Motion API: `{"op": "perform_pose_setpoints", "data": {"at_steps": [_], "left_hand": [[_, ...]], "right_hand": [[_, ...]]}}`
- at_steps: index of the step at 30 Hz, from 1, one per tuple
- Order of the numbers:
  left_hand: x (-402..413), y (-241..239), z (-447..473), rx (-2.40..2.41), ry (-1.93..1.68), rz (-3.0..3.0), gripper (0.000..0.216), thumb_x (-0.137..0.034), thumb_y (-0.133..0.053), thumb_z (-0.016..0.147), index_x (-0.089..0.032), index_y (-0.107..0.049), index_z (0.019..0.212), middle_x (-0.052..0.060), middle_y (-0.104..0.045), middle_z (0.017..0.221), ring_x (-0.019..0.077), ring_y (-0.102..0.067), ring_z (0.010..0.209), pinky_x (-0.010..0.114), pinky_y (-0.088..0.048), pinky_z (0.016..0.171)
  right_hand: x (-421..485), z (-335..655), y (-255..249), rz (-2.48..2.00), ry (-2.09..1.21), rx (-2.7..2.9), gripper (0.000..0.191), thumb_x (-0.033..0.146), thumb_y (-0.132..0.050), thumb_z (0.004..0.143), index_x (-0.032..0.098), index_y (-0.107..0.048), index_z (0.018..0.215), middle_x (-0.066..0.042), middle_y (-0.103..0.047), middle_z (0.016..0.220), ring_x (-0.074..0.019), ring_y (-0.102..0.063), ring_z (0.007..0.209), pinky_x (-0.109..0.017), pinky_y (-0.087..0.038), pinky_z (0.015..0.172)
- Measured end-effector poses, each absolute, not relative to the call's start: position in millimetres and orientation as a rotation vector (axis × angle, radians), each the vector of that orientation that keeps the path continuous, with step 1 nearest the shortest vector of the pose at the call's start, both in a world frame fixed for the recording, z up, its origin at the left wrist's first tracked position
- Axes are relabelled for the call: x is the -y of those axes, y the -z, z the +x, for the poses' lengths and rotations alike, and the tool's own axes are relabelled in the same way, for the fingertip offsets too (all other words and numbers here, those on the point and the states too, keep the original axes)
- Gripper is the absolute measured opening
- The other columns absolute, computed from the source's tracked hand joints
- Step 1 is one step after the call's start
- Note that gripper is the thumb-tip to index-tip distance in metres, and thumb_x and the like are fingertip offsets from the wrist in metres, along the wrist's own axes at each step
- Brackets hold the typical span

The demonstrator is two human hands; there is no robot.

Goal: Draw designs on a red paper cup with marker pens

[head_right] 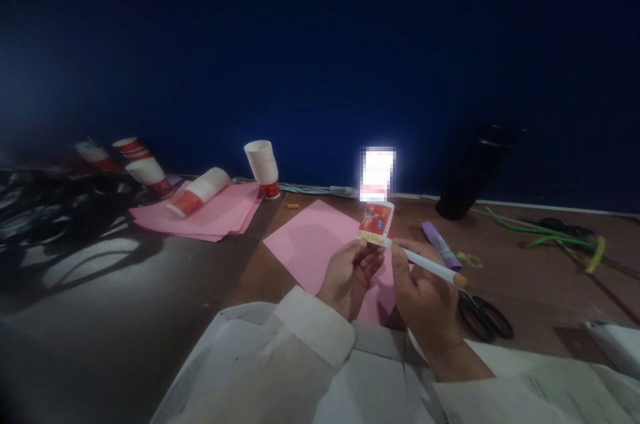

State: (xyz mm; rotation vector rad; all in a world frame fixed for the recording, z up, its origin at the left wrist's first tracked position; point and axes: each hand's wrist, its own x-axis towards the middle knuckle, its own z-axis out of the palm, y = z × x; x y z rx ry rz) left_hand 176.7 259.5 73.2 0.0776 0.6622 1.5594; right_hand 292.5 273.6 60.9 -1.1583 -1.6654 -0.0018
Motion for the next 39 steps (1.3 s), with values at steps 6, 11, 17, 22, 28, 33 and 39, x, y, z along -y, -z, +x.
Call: {"op": "perform_pose_setpoints", "data": {"at_steps": [6, 11, 17, 22, 28, 33, 39], "left_hand": [[-259, -73, 177, -0.650, -1.558, 0.083, 0.011, -0.012, -0.058, 0.085, -0.008, -0.067, 0.082, 0.008, -0.068, 0.076, 0.0129, -0.068, 0.070, 0.021, -0.056, 0.068], [-259, -72, 177, -0.650, -1.548, 0.086, 0.012, -0.012, -0.057, 0.087, -0.007, -0.068, 0.085, 0.009, -0.069, 0.078, 0.0125, -0.068, 0.069, 0.021, -0.056, 0.068], [-259, -71, 176, -0.639, -1.565, 0.085, 0.011, -0.013, -0.058, 0.086, -0.008, -0.067, 0.082, 0.009, -0.069, 0.077, 0.0132, -0.068, 0.071, 0.022, -0.056, 0.070], [-260, -70, 177, -0.645, -1.562, 0.110, 0.011, -0.013, -0.059, 0.086, -0.009, -0.068, 0.083, 0.008, -0.069, 0.079, 0.0121, -0.068, 0.071, 0.022, -0.056, 0.073], [-262, -68, 178, -0.680, -1.626, 0.148, 0.008, -0.016, -0.064, 0.086, -0.011, -0.070, 0.087, 0.008, -0.072, 0.086, 0.0111, -0.069, 0.078, 0.022, -0.054, 0.079], [-260, -67, 179, -0.706, -1.649, 0.194, 0.011, -0.020, -0.073, 0.081, -0.012, -0.069, 0.087, 0.009, -0.074, 0.089, 0.0130, -0.071, 0.083, 0.024, -0.054, 0.084], [-260, -67, 179, -0.722, -1.631, 0.212, 0.022, -0.027, -0.081, 0.074, -0.013, -0.070, 0.086, 0.007, -0.074, 0.087, 0.0128, -0.070, 0.079, 0.026, -0.054, 0.086]], "right_hand": [[-271, 292, -63, -1.117, -0.028, 1.692, 0.026, 0.041, -0.053, 0.095, 0.022, -0.069, 0.089, -0.005, -0.073, 0.088, -0.0197, -0.068, 0.084, -0.032, -0.050, 0.080], [-275, 294, -60, -1.133, -0.004, 1.678, 0.026, 0.041, -0.052, 0.096, 0.021, -0.069, 0.093, -0.006, -0.073, 0.096, -0.0199, -0.068, 0.091, -0.033, -0.049, 0.085], [-273, 292, -63, -1.115, 0.007, 1.691, 0.026, 0.041, -0.054, 0.095, 0.022, -0.069, 0.087, -0.005, -0.073, 0.088, -0.0196, -0.068, 0.084, -0.032, -0.051, 0.081], [-272, 290, -65, -1.069, -0.057, 1.676, 0.024, 0.040, -0.055, 0.095, 0.022, -0.070, 0.090, -0.006, -0.073, 0.092, -0.0204, -0.068, 0.087, -0.036, -0.052, 0.087], [-273, 288, -61, -1.111, -0.289, 1.525, 0.031, 0.046, -0.058, 0.093, 0.023, -0.071, 0.108, -0.007, -0.073, 0.100, -0.0177, -0.067, 0.076, -0.035, -0.055, 0.076], [-281, 288, -57, -1.142, -0.497, 1.410, 0.037, 0.049, -0.061, 0.089, 0.020, -0.071, 0.109, -0.005, -0.069, 0.084, -0.0153, -0.063, 0.066, -0.029, -0.053, 0.062], [-287, 296, -56, -1.273, -0.787, 1.361, 0.026, 0.043, -0.072, 0.079, 0.024, -0.073, 0.097, -0.004, -0.072, 0.092, -0.0142, -0.064, 0.069, -0.028, -0.055, 0.070]]}}
